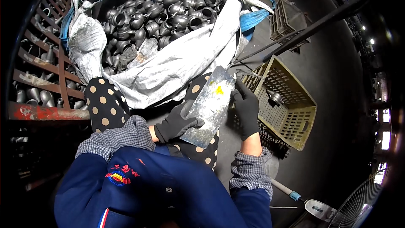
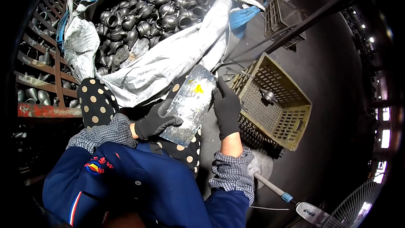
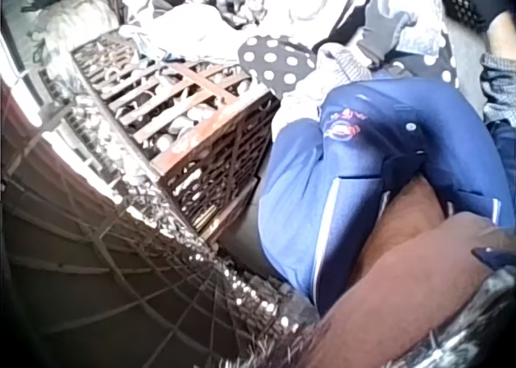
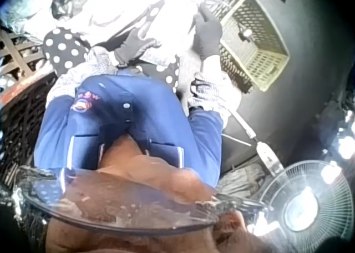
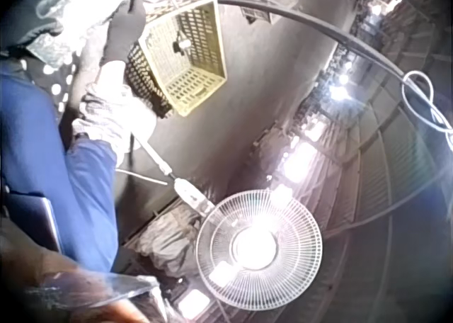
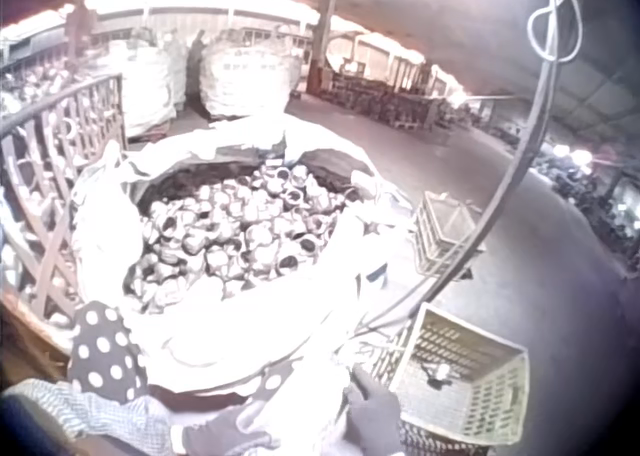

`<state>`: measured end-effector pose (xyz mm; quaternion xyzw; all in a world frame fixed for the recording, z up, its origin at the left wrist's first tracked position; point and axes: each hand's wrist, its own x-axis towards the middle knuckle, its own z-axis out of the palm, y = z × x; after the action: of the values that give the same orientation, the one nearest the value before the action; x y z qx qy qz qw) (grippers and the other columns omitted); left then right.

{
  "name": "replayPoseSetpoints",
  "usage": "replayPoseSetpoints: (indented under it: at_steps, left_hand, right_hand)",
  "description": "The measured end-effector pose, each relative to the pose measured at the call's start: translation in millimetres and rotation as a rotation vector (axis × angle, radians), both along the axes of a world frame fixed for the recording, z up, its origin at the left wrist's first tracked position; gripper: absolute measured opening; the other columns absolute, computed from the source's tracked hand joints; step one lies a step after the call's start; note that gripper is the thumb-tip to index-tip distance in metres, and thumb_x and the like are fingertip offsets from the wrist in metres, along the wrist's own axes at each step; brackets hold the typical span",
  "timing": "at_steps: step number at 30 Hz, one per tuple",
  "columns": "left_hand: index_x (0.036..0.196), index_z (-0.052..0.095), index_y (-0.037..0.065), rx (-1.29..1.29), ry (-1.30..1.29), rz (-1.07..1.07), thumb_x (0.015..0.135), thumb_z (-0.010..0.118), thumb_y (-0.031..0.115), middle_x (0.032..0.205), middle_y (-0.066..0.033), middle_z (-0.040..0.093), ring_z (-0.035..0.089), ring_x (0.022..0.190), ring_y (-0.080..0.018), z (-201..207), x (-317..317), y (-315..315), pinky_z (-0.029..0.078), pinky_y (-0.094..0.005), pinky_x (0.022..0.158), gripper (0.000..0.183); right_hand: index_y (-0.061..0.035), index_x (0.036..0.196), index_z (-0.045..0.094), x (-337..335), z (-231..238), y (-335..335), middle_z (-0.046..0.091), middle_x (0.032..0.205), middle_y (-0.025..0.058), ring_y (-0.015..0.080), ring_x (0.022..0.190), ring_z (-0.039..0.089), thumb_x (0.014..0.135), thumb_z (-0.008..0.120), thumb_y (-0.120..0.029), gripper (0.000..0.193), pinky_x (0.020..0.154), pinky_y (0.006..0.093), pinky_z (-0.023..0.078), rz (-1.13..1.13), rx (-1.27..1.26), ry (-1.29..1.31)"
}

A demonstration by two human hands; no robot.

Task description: The person holds curved metal pipe fittings and uses a yellow scraper tool to clean the interior and exterior edges of several pieces before placing one into a separate bin.

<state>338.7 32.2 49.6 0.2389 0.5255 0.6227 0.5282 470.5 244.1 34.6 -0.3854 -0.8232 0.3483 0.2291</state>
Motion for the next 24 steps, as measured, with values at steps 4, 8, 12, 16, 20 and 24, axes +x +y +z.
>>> replayPoseSetpoints:
  at_steps: [4, 8, 12, 16, 20, 24]
  left_hand:
    - [0.123, 0.048, -0.004, -0.056, 0.212, -0.035, 0.085, 0.067, 0.008, 0.098, -0.0053, 0.060, 0.054, 0.086, -0.0077, -5, -4, -3, 0.047, -0.0261, 0.078, 0.044]
    - [0.121, 0.049, -0.004, -0.045, 0.044, -0.073, 0.084, 0.068, 0.008, 0.094, -0.0051, 0.060, 0.055, 0.081, -0.0065, -7, -4, -2, 0.047, -0.0244, 0.074, 0.044]
    - [0.120, 0.050, -0.004, -0.043, 0.144, -0.079, 0.084, 0.068, 0.006, 0.090, -0.0035, 0.060, 0.056, 0.080, -0.0057, -3, -3, -2, 0.048, -0.0237, 0.072, 0.042]
    - [0.120, 0.050, -0.004, -0.093, 0.237, -0.074, 0.084, 0.067, 0.005, 0.094, -0.0046, 0.060, 0.057, 0.080, -0.0068, 12, -1, 0, 0.048, -0.0235, 0.073, 0.041]
    - [0.121, 0.050, -0.003, -0.033, 0.333, -0.092, 0.083, 0.069, 0.010, 0.100, -0.0087, 0.060, 0.058, 0.081, -0.0109, -4, -7, -2, 0.048, -0.0253, 0.075, 0.045]
    - [0.123, 0.050, -0.002, -0.059, 0.572, -0.065, 0.081, 0.072, 0.024, 0.103, -0.0144, 0.060, 0.059, 0.090, -0.0186, -4, -3, -4, 0.047, -0.0323, 0.081, 0.054]
  right_hand:
    - [-0.0287, 0.127, 0.061, -4, 26, -16, 0.068, 0.108, 0.0104, 0.0274, 0.094, 0.067, 0.085, 0.062, -0.025, 0.042, 0.079, 0.0337, 0.051, -0.037, 0.027, -0.346]
    - [-0.0295, 0.127, 0.061, 4, 39, -6, 0.069, 0.103, 0.0124, 0.0288, 0.092, 0.067, 0.083, 0.062, -0.023, 0.045, 0.079, 0.0364, 0.052, 0.034, 0.017, -0.527]
    - [-0.0300, 0.126, 0.062, 10, 50, -4, 0.069, 0.099, 0.0138, 0.0303, 0.090, 0.066, 0.080, 0.062, -0.021, 0.047, 0.078, 0.0379, 0.051, 0.124, 0.110, -0.644]
    - [-0.0288, 0.123, 0.064, 25, 50, -12, 0.069, 0.098, 0.0141, 0.0318, 0.089, 0.066, 0.080, 0.062, -0.022, 0.044, 0.078, 0.0395, 0.051, 0.146, 0.094, -0.642]
    - [-0.0259, 0.120, 0.066, 48, 49, -3, 0.069, 0.100, 0.0156, 0.0322, 0.091, 0.066, 0.084, 0.062, -0.025, 0.036, 0.081, 0.0368, 0.051, 0.130, -0.079, -0.354]
    - [-0.0203, 0.120, 0.066, 41, 59, 7, 0.069, 0.101, 0.0149, 0.0307, 0.092, 0.067, 0.085, 0.062, -0.022, 0.036, 0.080, 0.0338, 0.051, 0.094, -0.049, -0.122]
